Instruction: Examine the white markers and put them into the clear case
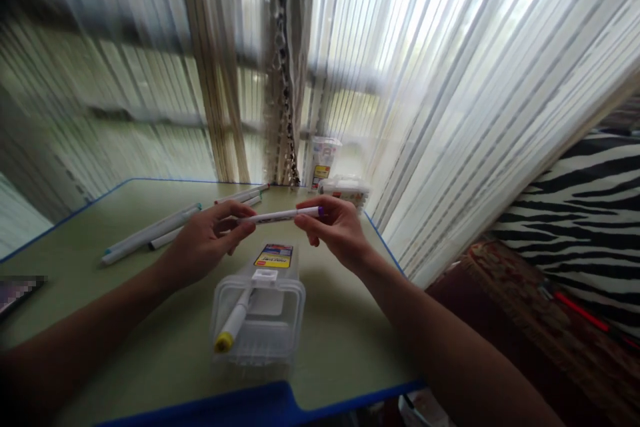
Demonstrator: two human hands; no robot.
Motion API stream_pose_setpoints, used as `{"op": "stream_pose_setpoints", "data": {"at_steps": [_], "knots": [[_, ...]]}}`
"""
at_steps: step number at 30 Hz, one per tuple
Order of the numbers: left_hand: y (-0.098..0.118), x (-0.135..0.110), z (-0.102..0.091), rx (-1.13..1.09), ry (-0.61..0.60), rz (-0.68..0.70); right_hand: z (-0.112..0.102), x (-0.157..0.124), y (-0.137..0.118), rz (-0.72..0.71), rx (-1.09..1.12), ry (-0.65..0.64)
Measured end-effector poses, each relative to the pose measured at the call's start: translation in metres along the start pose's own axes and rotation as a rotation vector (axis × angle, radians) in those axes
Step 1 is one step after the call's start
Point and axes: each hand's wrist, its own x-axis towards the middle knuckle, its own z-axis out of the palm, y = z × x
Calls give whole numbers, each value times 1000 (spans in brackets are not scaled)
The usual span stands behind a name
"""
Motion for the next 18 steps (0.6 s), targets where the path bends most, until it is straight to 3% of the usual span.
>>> {"op": "stream_pose_setpoints", "data": {"at_steps": [9, 18], "knots": [[-6, 2, 1, 118, -95, -84, 11, -6, -6, -131, -58, -40], [-10, 3, 2, 156, -117, -94, 10, -8, -8, -165, -146, -82]]}}
